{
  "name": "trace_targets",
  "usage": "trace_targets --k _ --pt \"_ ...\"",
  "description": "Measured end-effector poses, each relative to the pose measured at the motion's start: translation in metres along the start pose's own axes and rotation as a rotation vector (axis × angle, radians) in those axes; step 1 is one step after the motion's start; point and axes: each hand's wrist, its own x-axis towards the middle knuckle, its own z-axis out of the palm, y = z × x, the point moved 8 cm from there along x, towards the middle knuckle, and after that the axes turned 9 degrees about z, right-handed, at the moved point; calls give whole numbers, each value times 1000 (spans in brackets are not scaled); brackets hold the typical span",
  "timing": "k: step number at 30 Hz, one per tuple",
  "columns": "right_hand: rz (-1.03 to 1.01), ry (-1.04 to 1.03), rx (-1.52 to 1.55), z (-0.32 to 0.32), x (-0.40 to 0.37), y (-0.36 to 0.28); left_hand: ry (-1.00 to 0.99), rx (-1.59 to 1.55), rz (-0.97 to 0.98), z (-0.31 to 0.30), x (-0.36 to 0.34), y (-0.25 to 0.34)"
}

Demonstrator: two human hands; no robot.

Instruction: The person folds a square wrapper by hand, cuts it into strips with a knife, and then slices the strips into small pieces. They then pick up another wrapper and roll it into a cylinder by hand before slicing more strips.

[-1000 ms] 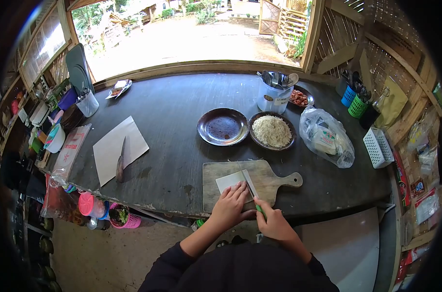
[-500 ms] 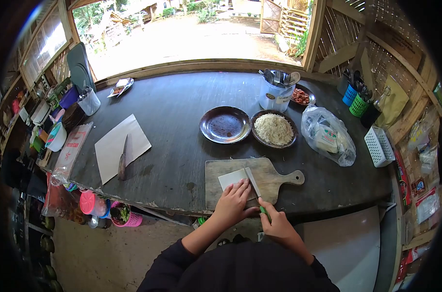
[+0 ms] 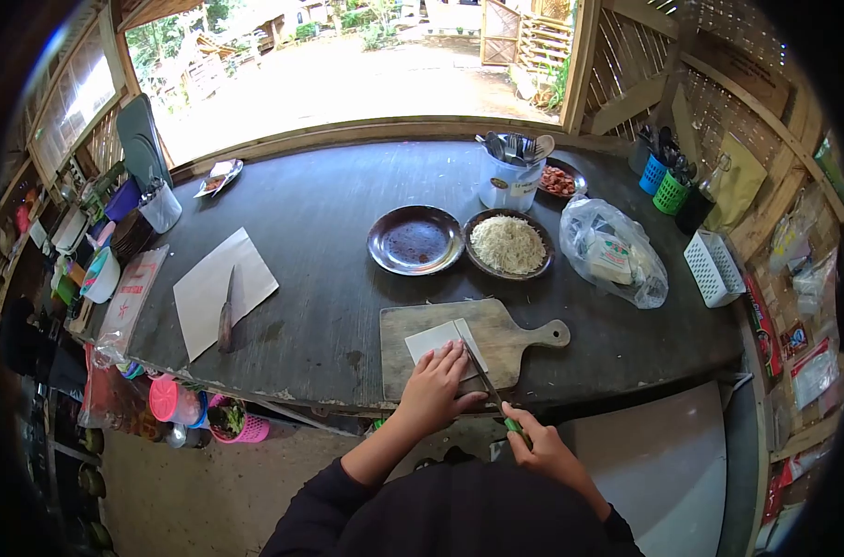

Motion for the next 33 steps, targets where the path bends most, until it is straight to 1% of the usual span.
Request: trace_targets --k 1,3,4,5,6,7,8,9,10,12,13,15,18,20,26,31,33 --pt "2 3 2 -2 -2 0 25 7 1 -1 -1 0" --pt "71 -65 3 1 -5 4 28 2 6 0 -2 0" --pt "70 -62 3 1 -5 6 35 -2 5 -1 -2 0" --pt "17 -36 2 0 -4 5 37 0 8 -2 -1 -2" --pt "-37 -11 -1 -1 -3 2 24 -66 19 -1 -1 -5" --pt "-40 -12 -3 0 -1 0 11 -133 27 -1 -1 -8" --pt "-22 -12 83 0 2 -2 14 -131 24 -5 -1 -11" --pt "-5 -10 171 1 5 -4 -1 -208 19 -8 1 -14" --pt "-7 -12 171 3 9 -7 -17 -286 14 -9 1 -16" --pt "-31 4 152 6 20 -13 -35 -246 0 -10 -1 -18" --pt "-34 4 151 9 25 -10 -18 -233 -12 -11 -2 -18" --pt "-127 33 52 15 33 -12 3 -219 -24 -9 -3 -20" --pt "-152 85 19 18 36 -17 65 -176 -11 -9 -5 -20" --pt "-145 73 -4 19 37 -17 82 -225 -37 -9 -5 -22" --pt "-128 60 -22 20 39 -15 117 -183 -16 -3 -6 -24" --pt "-117 57 -31 20 40 -17 105 -200 -19 -4 -6 -25" --pt "-193 93 -6 19 39 -21 91 -206 -11 -3 -6 -24"
